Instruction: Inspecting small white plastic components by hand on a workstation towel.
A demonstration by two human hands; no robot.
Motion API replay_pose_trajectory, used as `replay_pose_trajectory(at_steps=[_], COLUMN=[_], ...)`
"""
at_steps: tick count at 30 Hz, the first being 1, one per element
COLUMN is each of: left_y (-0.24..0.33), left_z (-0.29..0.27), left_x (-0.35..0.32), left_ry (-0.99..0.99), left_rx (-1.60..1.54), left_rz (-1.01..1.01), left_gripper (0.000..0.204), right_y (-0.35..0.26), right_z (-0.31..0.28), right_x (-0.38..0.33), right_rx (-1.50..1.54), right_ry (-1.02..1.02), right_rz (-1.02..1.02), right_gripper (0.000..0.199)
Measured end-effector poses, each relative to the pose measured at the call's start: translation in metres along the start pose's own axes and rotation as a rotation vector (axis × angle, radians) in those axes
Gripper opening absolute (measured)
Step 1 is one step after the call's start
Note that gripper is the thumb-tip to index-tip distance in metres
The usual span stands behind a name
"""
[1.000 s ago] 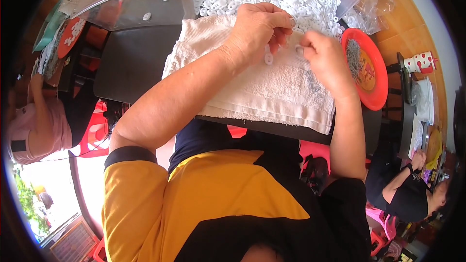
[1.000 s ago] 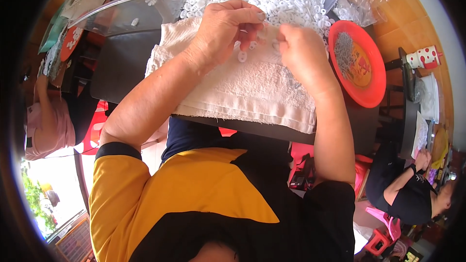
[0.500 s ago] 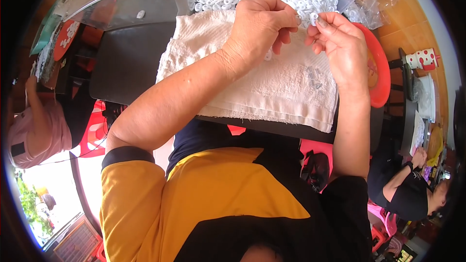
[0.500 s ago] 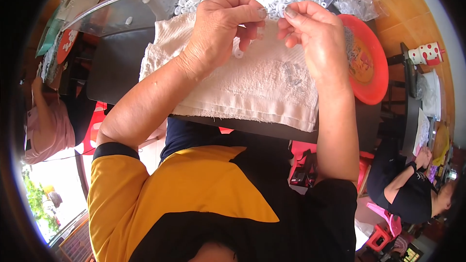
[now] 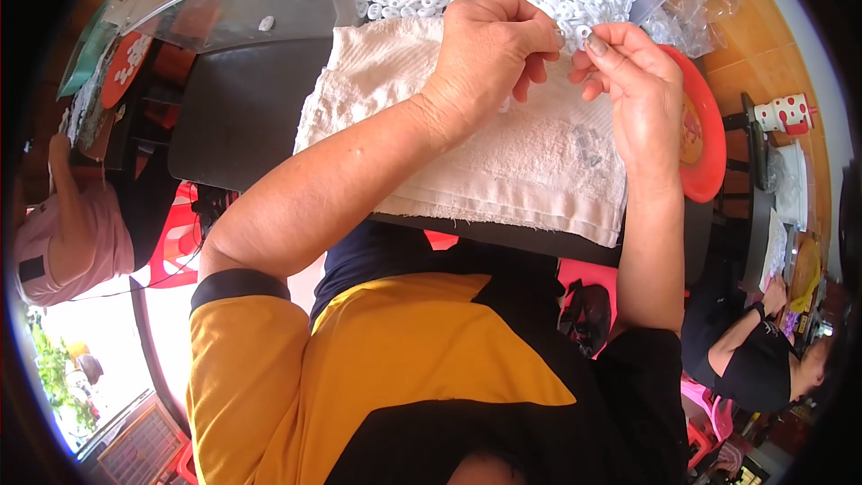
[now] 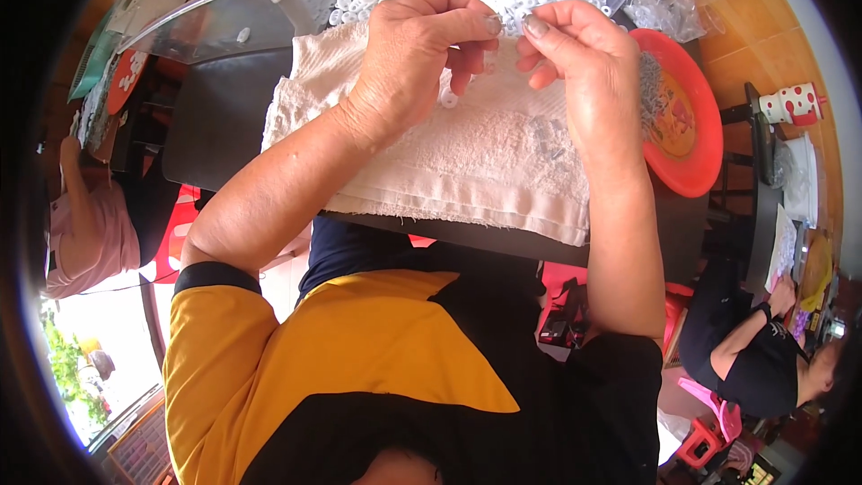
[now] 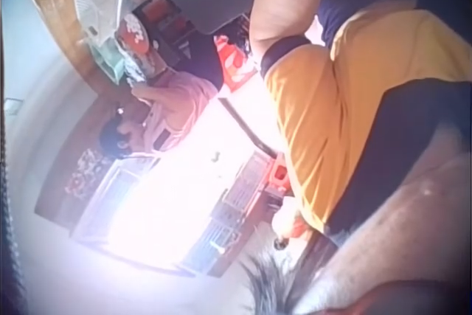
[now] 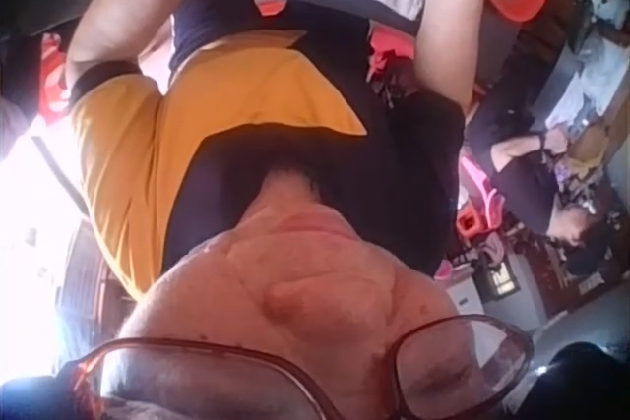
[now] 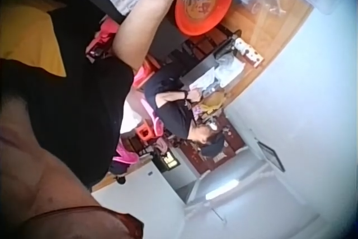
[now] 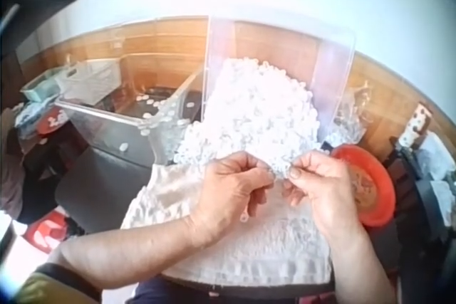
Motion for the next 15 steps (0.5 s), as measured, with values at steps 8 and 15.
replay_pose_trajectory(at_steps=[8, 15], left_y=[0.0017, 0.0048], left_z=[0.0023, 0.0032], left_x=[-0.0038, -0.0029], left_ry=[0.001, -0.017], left_rx=[0.03, 0.011], left_rz=[0.017, 0.041], left_gripper=[0.011, 0.01], right_y=[-0.0003, -0.0038], right_z=[0.0037, 0.0051], right_x=[-0.0025, -0.0021], right_rx=[-0.032, 0.033], right_ry=[-0.02, -0.059], right_rz=[-0.036, -0.026], right_gripper=[0.017, 0.022])
Point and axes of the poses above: each hand's wrist, its own x-axis towards the middle knuckle, its own z-axis out of the palm, y = z × x, the point moved 6 cm from there along x, towards the middle knuckle, and after that the axes turned 8 degrees about y, right-handed, at the moved point
